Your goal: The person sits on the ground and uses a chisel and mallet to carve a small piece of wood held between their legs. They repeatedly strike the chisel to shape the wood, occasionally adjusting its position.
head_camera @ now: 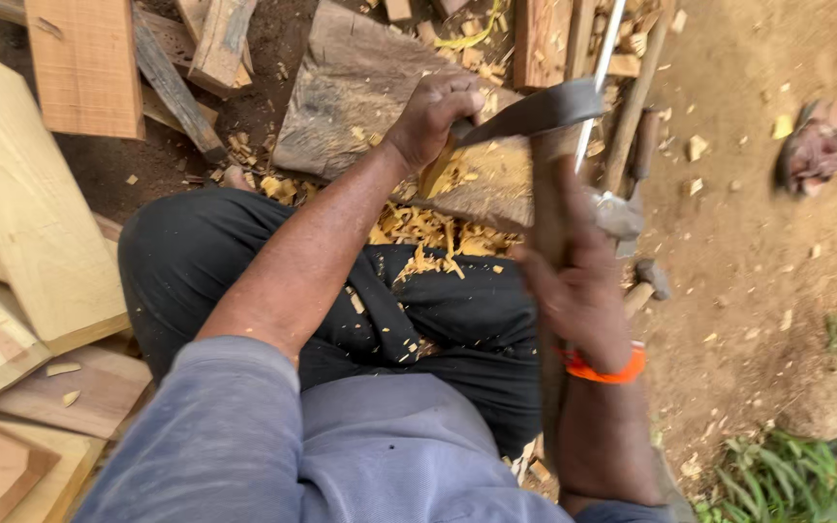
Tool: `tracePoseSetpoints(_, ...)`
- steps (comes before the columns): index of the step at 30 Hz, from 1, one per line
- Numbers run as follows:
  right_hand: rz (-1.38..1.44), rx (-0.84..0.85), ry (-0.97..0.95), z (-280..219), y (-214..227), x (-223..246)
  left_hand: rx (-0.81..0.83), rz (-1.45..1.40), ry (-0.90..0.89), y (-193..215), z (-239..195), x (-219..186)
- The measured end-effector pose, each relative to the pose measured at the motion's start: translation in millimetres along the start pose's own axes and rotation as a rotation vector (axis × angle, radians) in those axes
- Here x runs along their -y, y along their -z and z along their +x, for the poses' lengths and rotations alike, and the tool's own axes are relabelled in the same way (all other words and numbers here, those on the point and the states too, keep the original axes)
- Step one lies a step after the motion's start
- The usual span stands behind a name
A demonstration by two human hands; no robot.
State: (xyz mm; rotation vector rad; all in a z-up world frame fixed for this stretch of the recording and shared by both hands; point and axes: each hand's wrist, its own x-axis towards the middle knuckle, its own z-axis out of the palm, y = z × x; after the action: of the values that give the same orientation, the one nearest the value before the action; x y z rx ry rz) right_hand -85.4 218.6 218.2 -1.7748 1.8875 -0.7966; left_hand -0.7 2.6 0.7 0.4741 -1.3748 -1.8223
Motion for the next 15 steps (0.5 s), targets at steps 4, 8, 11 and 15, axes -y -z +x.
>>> tracePoseSetpoints(4,0.348,-0.212,-0.037,-28,46,30,0.020,-0.166,0.044,1,-1,2)
tracePoseSetpoints(8,0.339,-0.188,-0.097,-7,35,54,0.011,-0.204,0.025,1,0,1)
tracePoseSetpoints(11,0.161,0.035,-0.200,21,-9,40,-0.067,0.012,-0.041,-3,2,3)
tracePoseSetpoints(15,0.220,0.056,-0.097,12,-11,16,-0.055,-0.159,0.038,7,-1,3)
